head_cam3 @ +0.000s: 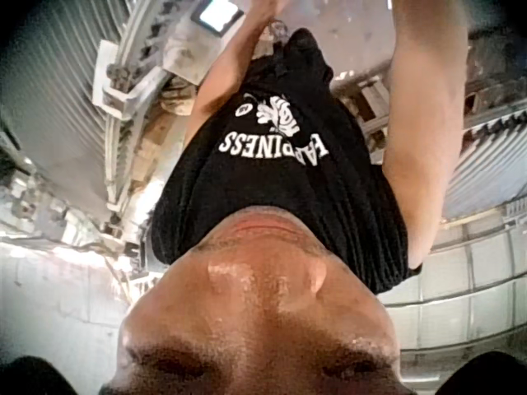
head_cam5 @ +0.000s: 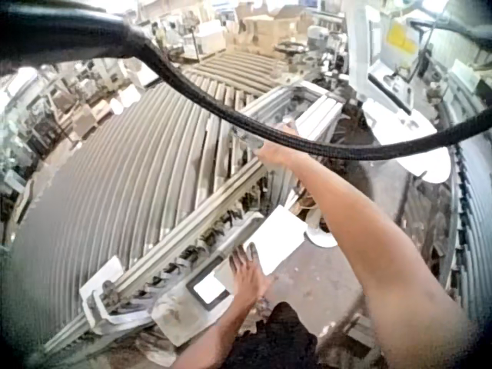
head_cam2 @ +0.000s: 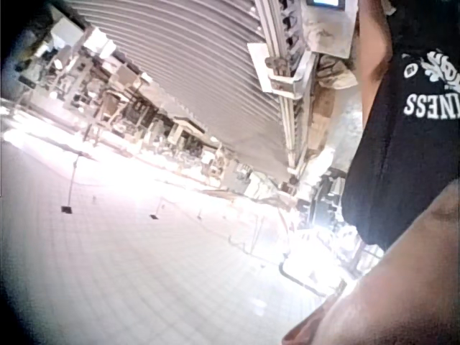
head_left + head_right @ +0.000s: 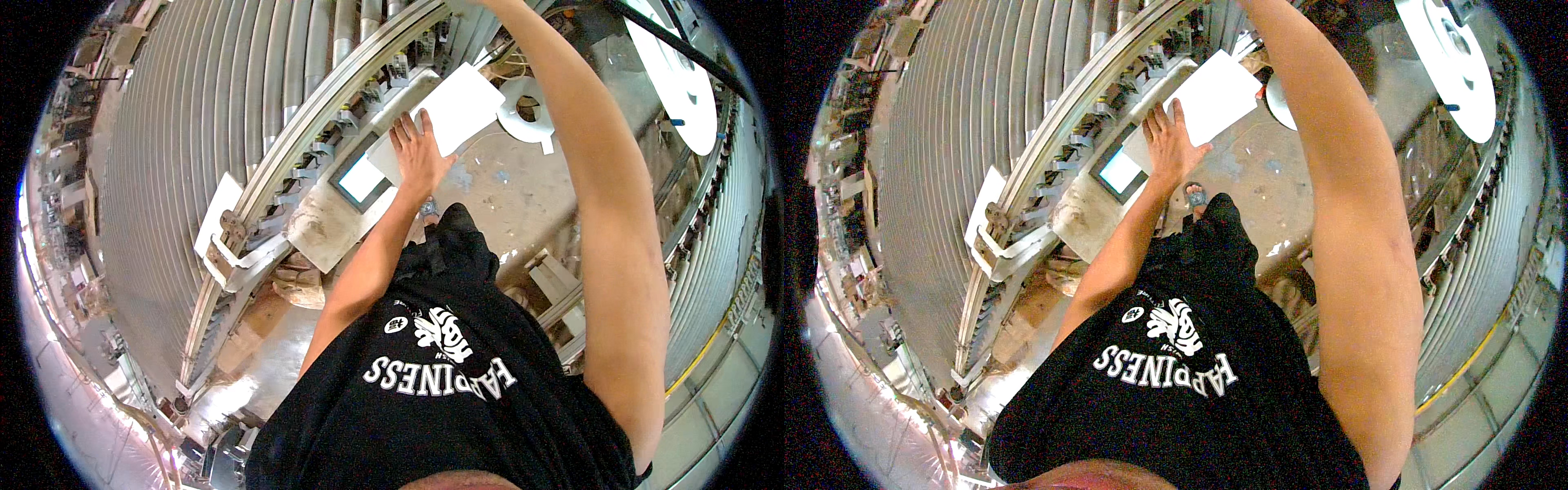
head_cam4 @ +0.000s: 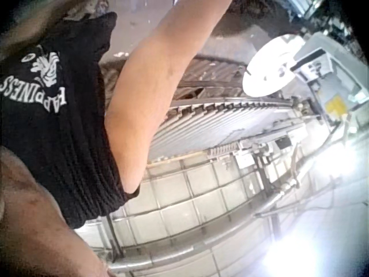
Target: The person carries white panels to a roller conveyor, walks through a workshop to a machine, and feeds a long white panel into an edge-banding machine by hand.
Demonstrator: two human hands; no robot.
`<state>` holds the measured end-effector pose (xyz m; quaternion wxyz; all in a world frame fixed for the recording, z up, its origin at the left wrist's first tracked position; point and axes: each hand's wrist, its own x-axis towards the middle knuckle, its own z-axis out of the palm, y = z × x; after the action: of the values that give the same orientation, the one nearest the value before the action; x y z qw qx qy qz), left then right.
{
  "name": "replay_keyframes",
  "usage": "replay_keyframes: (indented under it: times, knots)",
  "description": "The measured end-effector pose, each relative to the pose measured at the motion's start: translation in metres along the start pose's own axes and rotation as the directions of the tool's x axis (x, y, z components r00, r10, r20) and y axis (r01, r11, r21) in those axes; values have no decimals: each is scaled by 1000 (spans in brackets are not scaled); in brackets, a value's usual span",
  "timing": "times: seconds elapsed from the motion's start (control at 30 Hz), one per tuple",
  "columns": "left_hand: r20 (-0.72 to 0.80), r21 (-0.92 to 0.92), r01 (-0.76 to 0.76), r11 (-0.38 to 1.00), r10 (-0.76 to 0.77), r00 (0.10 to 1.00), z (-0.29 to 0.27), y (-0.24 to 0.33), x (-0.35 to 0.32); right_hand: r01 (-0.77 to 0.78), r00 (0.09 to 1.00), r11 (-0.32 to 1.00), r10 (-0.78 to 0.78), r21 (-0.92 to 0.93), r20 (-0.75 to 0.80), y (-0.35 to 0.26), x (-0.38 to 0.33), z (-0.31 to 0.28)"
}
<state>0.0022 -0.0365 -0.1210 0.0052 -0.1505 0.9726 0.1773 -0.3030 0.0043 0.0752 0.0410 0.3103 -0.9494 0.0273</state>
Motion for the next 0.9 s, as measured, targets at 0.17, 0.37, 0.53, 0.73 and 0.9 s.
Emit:
replay_keyframes:
  times: [0.17,0.37,0.53,0.73,0.9]
  knots:
    - [-13,-121,-38,992,37,999,-17,-5,8,-78,997,997,78,-2,-11,16,21,37]
    - [72,-230,30,973,-14,997,-70,-34,-8,-52,985,995,37,84,167,-8,-4,-12]
    - [84,-297,99,950,-77,994,-101,-67,-51,-24,985,994,42,108,-169,-24,-16,-13]
    - [55,-437,87,895,-70,996,-127,-114,-98,58,991,989,-74,-134,-113,-2,9,21]
    - [-28,-458,91,884,-117,993,-155,-157,-136,24,999,979,-34,-203,-43,17,26,41]
